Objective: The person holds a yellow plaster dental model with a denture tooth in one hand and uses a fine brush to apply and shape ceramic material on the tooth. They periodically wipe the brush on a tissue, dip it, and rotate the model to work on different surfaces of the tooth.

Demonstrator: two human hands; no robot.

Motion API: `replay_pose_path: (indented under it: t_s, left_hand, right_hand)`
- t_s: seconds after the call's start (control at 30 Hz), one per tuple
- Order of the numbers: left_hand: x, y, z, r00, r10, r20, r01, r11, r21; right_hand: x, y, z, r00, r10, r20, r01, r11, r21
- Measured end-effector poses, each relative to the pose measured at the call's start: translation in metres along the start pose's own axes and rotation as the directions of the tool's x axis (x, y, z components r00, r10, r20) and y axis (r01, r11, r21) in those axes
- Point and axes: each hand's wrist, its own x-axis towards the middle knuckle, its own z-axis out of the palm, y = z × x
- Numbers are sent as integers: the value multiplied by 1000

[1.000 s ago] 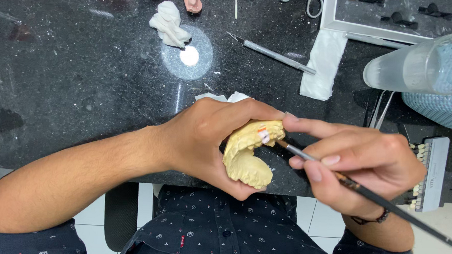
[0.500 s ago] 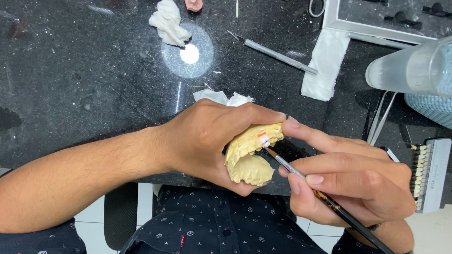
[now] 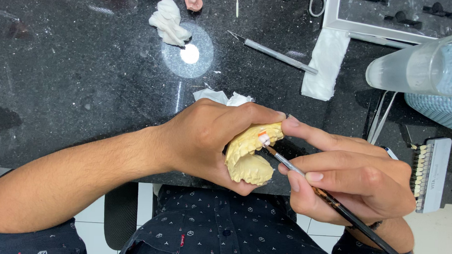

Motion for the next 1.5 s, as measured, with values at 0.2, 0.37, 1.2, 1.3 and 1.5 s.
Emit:
replay_pose_path:
  t_s: [0.2,0.37,1.2,1.3,1.5]
  left_hand:
    - [0,1,0,1000,1,-3,-1,1000,-4]
    - [0,1,-1,1000,-1,-2,1,1000,-8]
    - [0,2,-1,1000,-8,-2,8,1000,-8]
    - [0,2,-1,1000,-6,-3,6,1000,1]
    - [1,2,-1,1000,-5,1,5,1000,10]
  right_hand:
    - [-1,0,0,1000,4,7,-4,1000,-10]
    - [-1,1,0,1000,7,-10,-7,1000,4]
    - [-3,0,1,996,79,-40,-74,993,95]
    - [-3,-1,-1,998,58,-12,-57,996,63]
    - [-3,-2,-2,994,104,-23,-101,988,120]
